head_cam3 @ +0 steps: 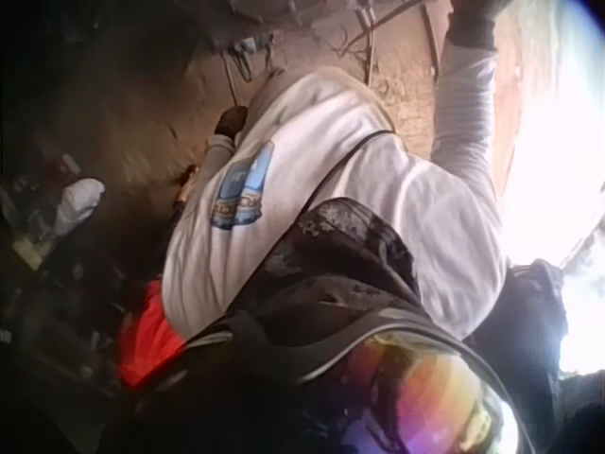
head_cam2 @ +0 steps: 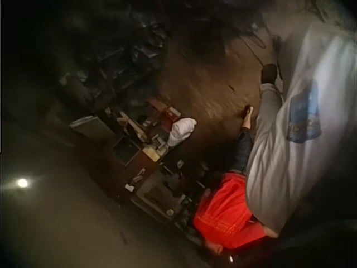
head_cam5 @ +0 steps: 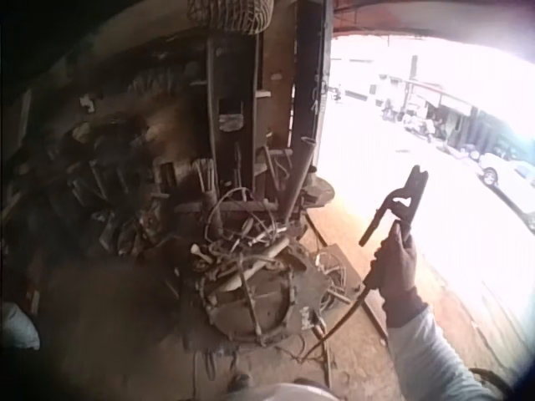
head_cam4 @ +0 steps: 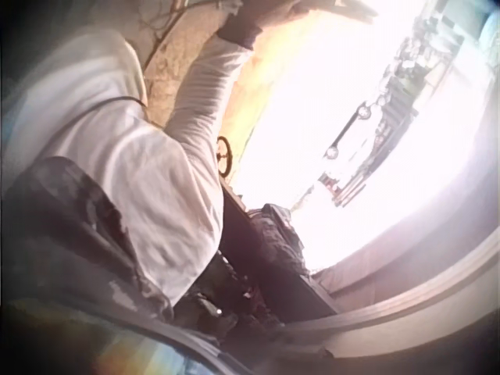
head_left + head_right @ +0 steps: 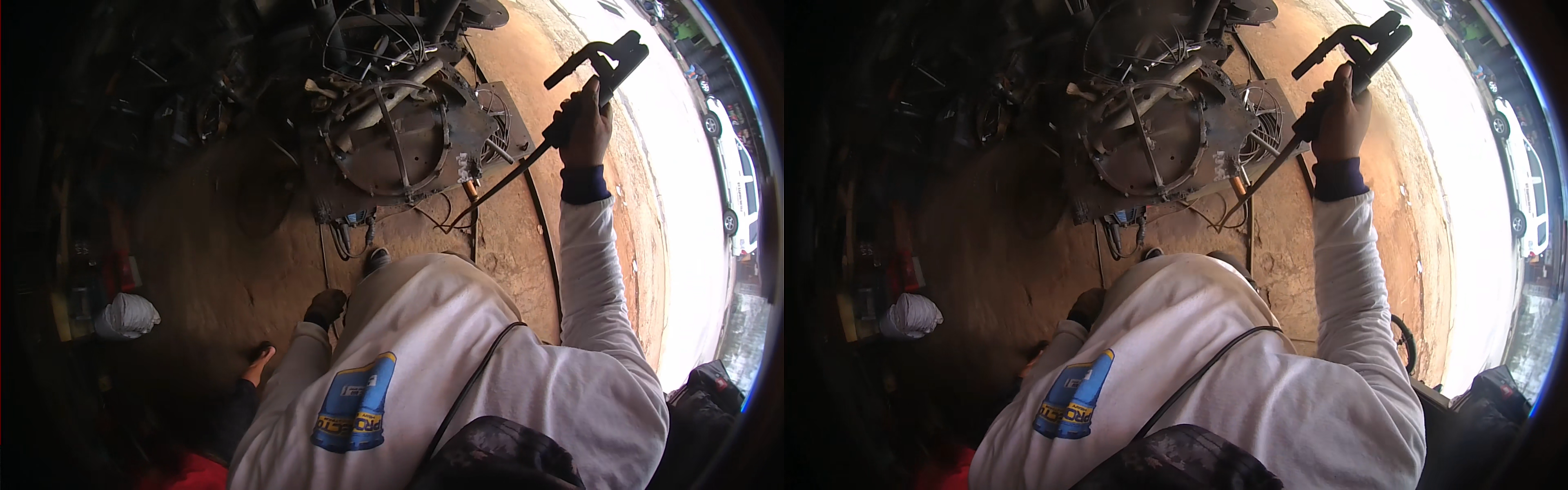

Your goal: The person welds a circular metal frame using a handheld welding torch. They repeatedly position the torch, strike an arc to create sparks, and move along the frame's edges. The person also uses a hammer to tap the metal frame between welding passes.

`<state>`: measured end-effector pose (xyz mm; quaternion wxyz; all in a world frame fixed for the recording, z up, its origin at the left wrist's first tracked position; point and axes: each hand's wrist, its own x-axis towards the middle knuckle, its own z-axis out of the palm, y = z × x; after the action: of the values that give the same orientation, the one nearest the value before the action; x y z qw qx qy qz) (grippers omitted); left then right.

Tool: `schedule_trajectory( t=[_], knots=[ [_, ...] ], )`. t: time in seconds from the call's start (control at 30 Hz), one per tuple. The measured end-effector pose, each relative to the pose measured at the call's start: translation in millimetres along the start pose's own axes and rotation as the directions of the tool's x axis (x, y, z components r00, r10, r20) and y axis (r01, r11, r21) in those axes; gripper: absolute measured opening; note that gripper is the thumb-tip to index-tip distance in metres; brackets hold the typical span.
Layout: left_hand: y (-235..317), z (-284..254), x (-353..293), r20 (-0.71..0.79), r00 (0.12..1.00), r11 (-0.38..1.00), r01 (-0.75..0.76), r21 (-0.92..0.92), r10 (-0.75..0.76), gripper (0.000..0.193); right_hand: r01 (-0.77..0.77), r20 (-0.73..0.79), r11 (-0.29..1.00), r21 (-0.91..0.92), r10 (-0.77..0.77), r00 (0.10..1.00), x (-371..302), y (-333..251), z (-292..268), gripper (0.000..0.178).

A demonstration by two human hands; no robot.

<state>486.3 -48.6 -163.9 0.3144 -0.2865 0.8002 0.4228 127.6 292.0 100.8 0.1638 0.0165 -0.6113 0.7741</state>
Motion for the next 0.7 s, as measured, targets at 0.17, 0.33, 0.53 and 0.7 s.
schedule_trajectory(
  t=[0.17,0.33,0.53,0.7],
  knots=[
    [-56,1,36,-0.005,1.000,0.987,0.019,-0.157,-0.020,0.037,0.123,-0.023,0.990,0.068,-0.121,0.992,77,-21,45,0.033],
    [-81,13,48,0.048,0.999,0.997,-0.024,0.072,0.021,0.032,0.221,0.068,0.974,-0.048,-0.218,0.974,186,-22,65,0.040],
    [-69,44,20,0.021,0.996,0.992,0.079,0.100,-0.082,0.029,0.194,0.094,0.981,-0.007,-0.192,0.977,244,-3,127,0.031],
    [-13,93,-14,-0.061,0.925,0.853,0.318,-0.413,-0.374,0.027,0.314,0.331,0.937,0.155,-0.348,0.877,294,22,158,0.031]
  ],
)
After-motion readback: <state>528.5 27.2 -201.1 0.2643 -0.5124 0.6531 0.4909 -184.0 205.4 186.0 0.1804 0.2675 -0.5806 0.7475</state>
